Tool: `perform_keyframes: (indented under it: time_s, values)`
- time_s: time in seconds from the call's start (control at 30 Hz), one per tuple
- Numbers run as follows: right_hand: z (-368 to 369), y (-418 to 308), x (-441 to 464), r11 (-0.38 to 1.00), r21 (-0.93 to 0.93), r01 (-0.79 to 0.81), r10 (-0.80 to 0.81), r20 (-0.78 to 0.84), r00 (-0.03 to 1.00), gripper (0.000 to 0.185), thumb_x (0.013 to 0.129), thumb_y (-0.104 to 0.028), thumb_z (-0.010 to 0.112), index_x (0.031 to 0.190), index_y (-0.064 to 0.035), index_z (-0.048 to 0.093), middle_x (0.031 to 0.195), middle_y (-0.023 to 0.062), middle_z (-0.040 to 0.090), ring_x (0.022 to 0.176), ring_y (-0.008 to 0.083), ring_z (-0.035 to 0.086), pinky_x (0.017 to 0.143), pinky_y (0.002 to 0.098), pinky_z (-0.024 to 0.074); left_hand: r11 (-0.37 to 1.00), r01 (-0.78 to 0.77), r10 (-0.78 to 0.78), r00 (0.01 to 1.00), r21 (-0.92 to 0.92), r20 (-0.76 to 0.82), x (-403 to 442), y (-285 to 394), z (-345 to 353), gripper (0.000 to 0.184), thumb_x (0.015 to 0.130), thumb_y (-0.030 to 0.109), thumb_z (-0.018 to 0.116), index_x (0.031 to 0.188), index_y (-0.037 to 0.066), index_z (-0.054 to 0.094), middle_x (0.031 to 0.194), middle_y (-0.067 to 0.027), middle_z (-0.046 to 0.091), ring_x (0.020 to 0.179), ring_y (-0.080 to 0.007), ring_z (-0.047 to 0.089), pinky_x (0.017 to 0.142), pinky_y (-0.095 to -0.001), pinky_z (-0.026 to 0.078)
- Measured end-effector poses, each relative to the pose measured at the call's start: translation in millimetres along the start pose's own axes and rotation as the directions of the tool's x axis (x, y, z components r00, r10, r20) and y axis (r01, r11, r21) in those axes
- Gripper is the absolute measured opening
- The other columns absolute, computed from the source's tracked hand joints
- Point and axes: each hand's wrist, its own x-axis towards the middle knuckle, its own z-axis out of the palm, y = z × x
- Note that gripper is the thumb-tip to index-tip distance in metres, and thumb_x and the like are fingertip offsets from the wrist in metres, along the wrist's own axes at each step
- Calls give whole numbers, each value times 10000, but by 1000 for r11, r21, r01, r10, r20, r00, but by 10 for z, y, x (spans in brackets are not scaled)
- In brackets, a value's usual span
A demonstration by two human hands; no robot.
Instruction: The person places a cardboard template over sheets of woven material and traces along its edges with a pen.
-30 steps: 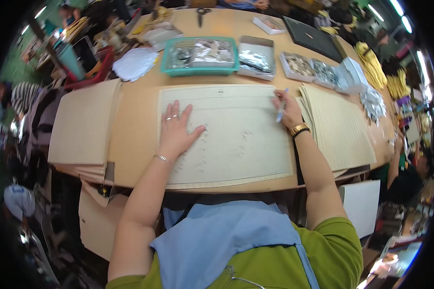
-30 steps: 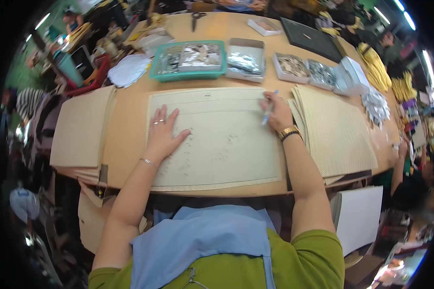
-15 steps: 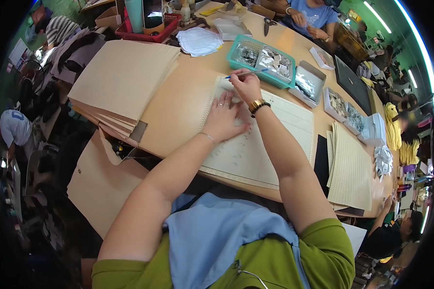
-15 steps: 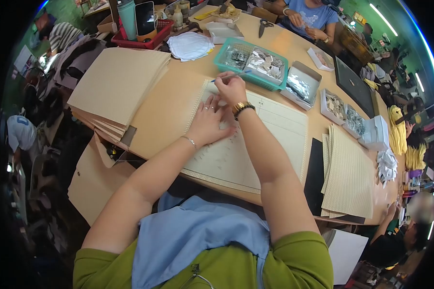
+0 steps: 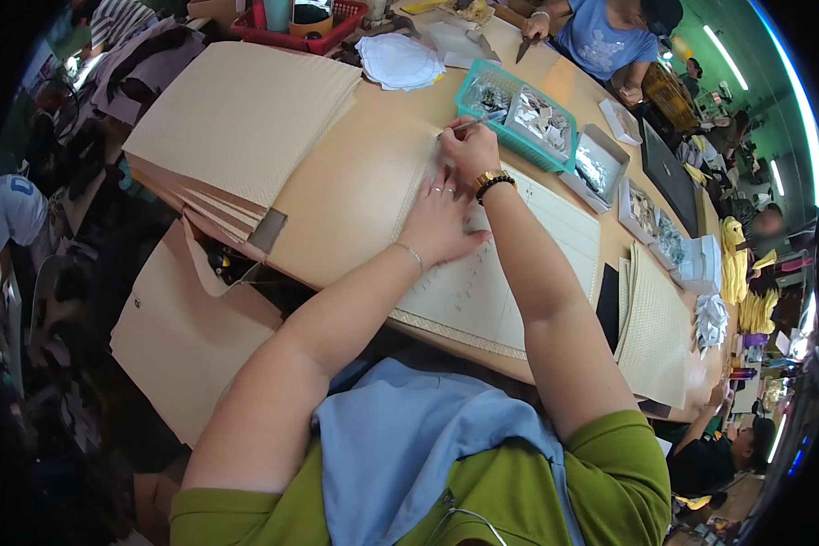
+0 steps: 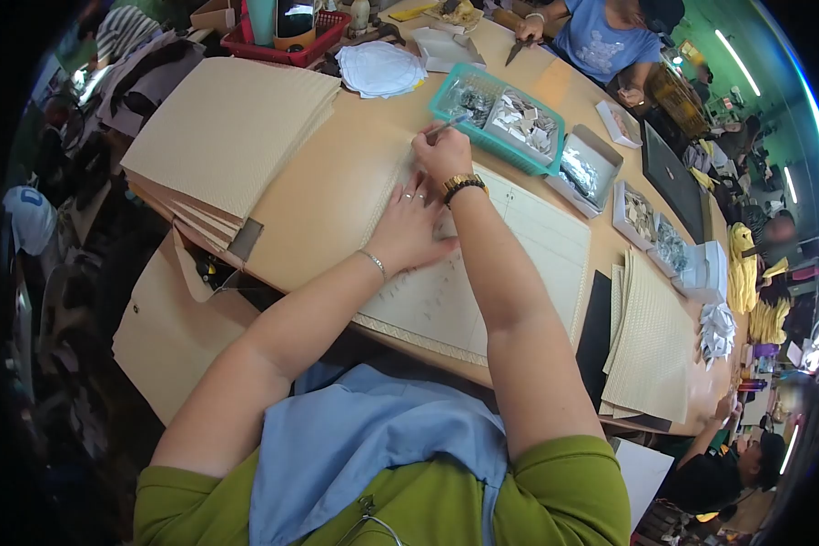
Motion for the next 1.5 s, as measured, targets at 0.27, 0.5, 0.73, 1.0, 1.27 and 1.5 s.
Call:
perform_keyframes:
  time_s: [0.27,0.5,0.73,1.0,1.27,1.5]
  values:
    - [-8,-48,-45,1000,-19,-8,8,-7,1000,227,785,-219,632,844,-8,690,726,157,698,671,246,702,665,336,546,1000,15,-15,999,6,39,9,8,-38,881,841,626,535,1457,23,353,1525,-248,273,1452,-386,173,1174,-493,137]
    - [-15,-55,-97,998,-55,11,-11,-2,1000,229,788,-226,634,855,-14,688,749,158,705,694,262,707,673,340,549,999,-1,-2,998,52,55,16,11,-46,890,846,620,529,1463,10,331,1520,-240,292,1450,-382,180,1170,-506,146]
    - [19,20,-55,996,-85,33,-36,-31,999,234,796,-232,647,869,-13,687,742,144,709,684,227,702,667,326,545,997,15,-20,997,71,69,15,25,-25,887,851,618,519,1466,8,326,1526,-233,287,1452,-382,178,1168,-508,153]
    - [52,46,-25,995,-79,55,-60,-57,997,228,812,-225,644,879,-10,686,741,143,707,673,220,697,665,319,543,997,21,-24,999,74,41,22,21,-4,901,839,628,529,1462,7,334,1520,-251,288,1446,-390,198,1162,-501,162]
    - [-519,246,-421,904,427,29,31,-132,991,172,872,-163,654,957,-13,664,831,97,726,746,138,679,680,265,536,1000,15,-15,1000,13,25,20,-3,17,861,804,678,558,1431,102,427,1527,-251,269,1437,-398,210,1165,-515,168]
    - [-2061,1290,-1386,917,387,-95,239,-343,908,142,897,-92,633,995,10,638,866,76,710,783,113,671,688,230,530,981,1,-35,985,194,171,168,166,-158,771,823,605,610,1415,137,450,1505,-249,313,1404,-392,292,1121,-530,265]
